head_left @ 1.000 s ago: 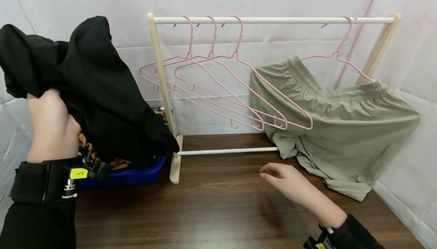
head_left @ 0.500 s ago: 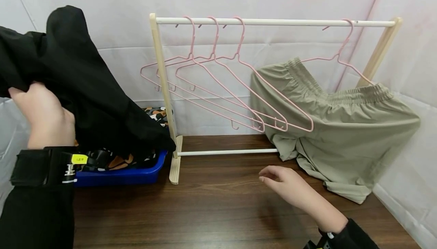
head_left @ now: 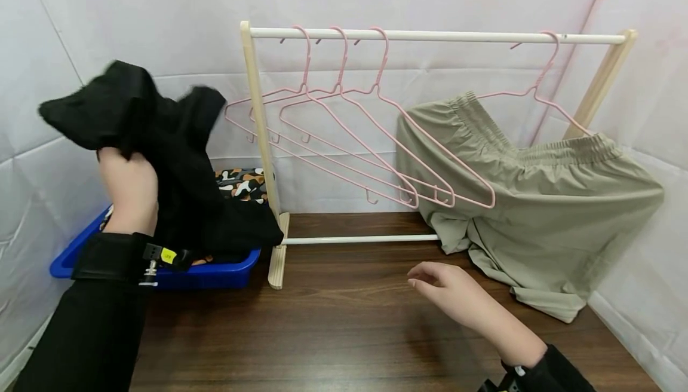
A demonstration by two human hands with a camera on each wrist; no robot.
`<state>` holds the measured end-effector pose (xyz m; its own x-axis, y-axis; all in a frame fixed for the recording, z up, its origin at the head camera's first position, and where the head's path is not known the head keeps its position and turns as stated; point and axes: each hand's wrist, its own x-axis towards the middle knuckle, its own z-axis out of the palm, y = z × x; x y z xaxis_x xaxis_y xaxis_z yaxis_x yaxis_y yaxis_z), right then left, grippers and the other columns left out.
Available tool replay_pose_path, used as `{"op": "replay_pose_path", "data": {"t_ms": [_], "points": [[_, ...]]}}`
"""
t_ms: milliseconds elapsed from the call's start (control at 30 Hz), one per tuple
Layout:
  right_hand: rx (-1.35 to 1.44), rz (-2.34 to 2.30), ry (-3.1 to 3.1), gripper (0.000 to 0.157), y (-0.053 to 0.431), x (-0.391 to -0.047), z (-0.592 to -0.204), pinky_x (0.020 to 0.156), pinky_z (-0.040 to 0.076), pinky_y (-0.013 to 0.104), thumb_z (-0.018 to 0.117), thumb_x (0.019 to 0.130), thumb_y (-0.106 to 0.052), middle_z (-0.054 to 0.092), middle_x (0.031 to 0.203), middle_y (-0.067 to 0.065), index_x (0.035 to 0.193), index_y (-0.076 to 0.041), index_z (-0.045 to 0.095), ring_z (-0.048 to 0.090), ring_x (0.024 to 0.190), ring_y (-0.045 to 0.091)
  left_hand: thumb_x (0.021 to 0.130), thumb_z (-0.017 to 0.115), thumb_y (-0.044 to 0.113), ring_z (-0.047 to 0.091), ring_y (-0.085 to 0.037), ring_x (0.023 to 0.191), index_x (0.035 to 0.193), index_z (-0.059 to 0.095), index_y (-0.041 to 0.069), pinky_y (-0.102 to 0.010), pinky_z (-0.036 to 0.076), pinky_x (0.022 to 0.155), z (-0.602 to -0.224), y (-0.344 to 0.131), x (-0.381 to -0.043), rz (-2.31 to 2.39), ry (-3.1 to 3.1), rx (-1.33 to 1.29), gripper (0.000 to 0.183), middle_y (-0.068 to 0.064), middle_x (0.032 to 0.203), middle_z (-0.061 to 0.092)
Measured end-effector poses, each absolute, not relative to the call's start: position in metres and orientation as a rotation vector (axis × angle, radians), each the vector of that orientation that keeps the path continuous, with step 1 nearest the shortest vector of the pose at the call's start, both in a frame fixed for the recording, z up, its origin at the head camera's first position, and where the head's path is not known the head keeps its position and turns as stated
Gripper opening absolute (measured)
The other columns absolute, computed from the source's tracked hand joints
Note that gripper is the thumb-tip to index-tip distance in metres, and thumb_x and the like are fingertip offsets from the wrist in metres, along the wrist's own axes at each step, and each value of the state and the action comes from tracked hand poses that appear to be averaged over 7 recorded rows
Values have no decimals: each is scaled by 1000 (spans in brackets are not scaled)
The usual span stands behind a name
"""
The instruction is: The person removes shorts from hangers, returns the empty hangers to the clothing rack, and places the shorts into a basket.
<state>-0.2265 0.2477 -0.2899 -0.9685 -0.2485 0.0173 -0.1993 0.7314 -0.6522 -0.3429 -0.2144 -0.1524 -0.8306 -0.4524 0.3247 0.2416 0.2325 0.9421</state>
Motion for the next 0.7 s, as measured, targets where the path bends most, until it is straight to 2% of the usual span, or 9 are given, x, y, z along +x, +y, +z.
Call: {"op": "replay_pose_path", "data": {"t_ms": [67,167,200,267,333,433,500,700], "points": [[-383,-1065,2857,24,248,-226,-290,80,50,40,60,97,-38,67,104,-6,108,-19,70,63,96,16,103,22,9,39,-23,106,138,40,13,-33,29,83,-159,-219,-345,-1395,-2215,164,40,-7,130,36],[-371,-1065,2852,23,248,-226,-289,80,50,39,60,97,-37,67,104,-6,108,-19,70,62,96,16,96,26,-1,42,-44,107,136,42,-8,-47,35,87,-166,-225,-352,-1031,-2429,42,43,-30,131,37],[-370,-1065,2849,23,248,-226,-289,80,50,39,60,97,-37,67,104,-6,108,-19,70,62,96,16,95,27,-5,40,-49,114,141,37,-11,-53,35,91,-168,-226,-354,-926,-2479,-3,48,-34,137,34],[-367,-1065,2843,23,248,-226,-290,79,50,39,60,97,-36,67,104,-6,108,-19,70,62,96,16,91,31,-9,34,-57,122,138,38,-17,-62,31,98,-170,-228,-357,-756,-2566,-95,48,-40,141,28],[-363,-1063,2840,23,248,-226,-290,79,50,40,60,97,-37,67,105,-6,109,-19,70,63,97,16,91,35,-7,27,-58,128,136,39,-18,-65,26,102,-172,-231,-359,-673,-2668,-175,46,-39,147,19],[-369,-1058,2843,23,248,-226,-289,80,50,40,60,97,-37,67,105,-6,109,-19,69,62,97,17,94,45,4,17,-62,130,140,35,-15,-70,21,102,-177,-235,-361,-582,-2848,-298,50,-40,150,6],[-372,-1059,2847,23,248,-226,-289,80,50,40,60,97,-38,67,105,-6,108,-19,70,63,97,17,95,52,14,15,-65,129,143,30,-13,-71,19,101,-181,-237,-362,-525,-2962,-375,59,-41,149,4],[-391,-1056,2854,23,247,-228,-288,81,50,40,60,97,-38,67,104,-7,107,-19,70,63,98,17,90,62,47,26,-66,123,139,32,-19,-69,28,99,-196,-235,-361,-307,-3187,-506,87,-46,142,18]]}}
